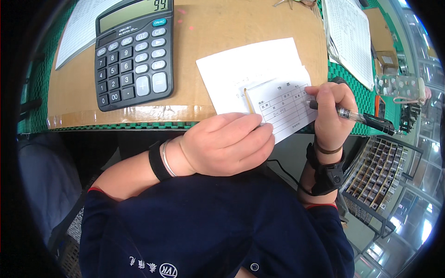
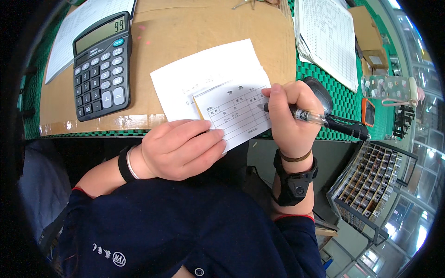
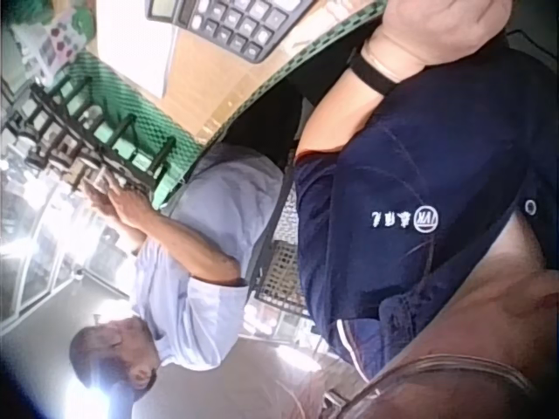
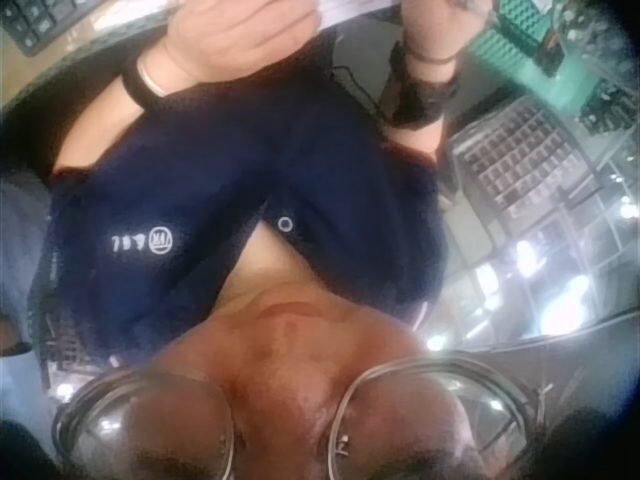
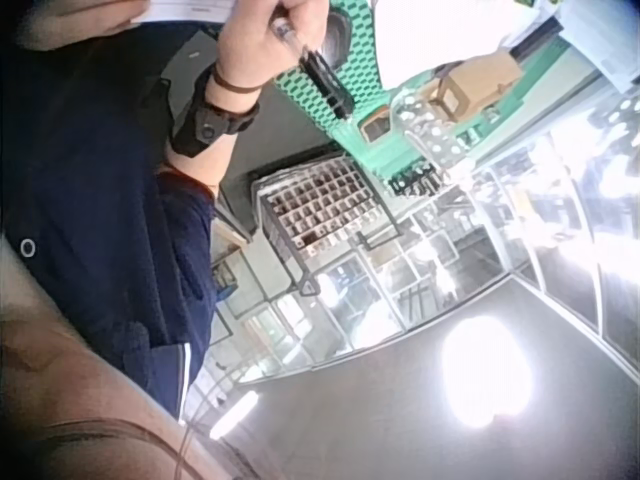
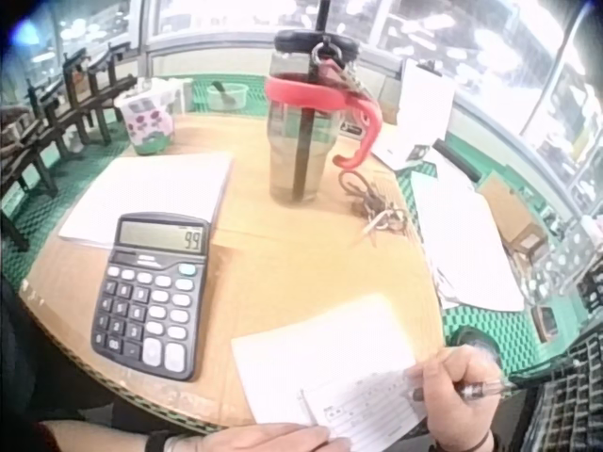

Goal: The person counts metal pistons, uses a calculator to determine totals, and records the information on a production log sheet.

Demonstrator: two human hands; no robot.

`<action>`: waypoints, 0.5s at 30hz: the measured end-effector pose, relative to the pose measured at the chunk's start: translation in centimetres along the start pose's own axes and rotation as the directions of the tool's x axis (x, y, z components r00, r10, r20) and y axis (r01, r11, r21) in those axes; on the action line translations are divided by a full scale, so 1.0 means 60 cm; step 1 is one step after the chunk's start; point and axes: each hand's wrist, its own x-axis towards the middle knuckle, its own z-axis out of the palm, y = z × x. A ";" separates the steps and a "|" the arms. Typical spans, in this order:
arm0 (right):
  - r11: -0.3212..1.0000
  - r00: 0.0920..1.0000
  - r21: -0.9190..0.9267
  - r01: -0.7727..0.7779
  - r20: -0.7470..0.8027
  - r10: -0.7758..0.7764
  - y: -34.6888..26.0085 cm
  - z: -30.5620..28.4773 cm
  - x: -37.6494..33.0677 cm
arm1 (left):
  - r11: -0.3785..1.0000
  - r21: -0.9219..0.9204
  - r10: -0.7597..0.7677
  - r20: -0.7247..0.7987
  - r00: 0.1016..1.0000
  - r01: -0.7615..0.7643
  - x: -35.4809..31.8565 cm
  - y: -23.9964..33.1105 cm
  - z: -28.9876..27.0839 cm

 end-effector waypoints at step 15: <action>0.996 1.000 -0.089 0.007 -0.004 -0.007 -0.004 0.002 0.000 | 1.000 -0.002 0.007 0.008 1.000 -0.007 -0.002 -0.001 -0.001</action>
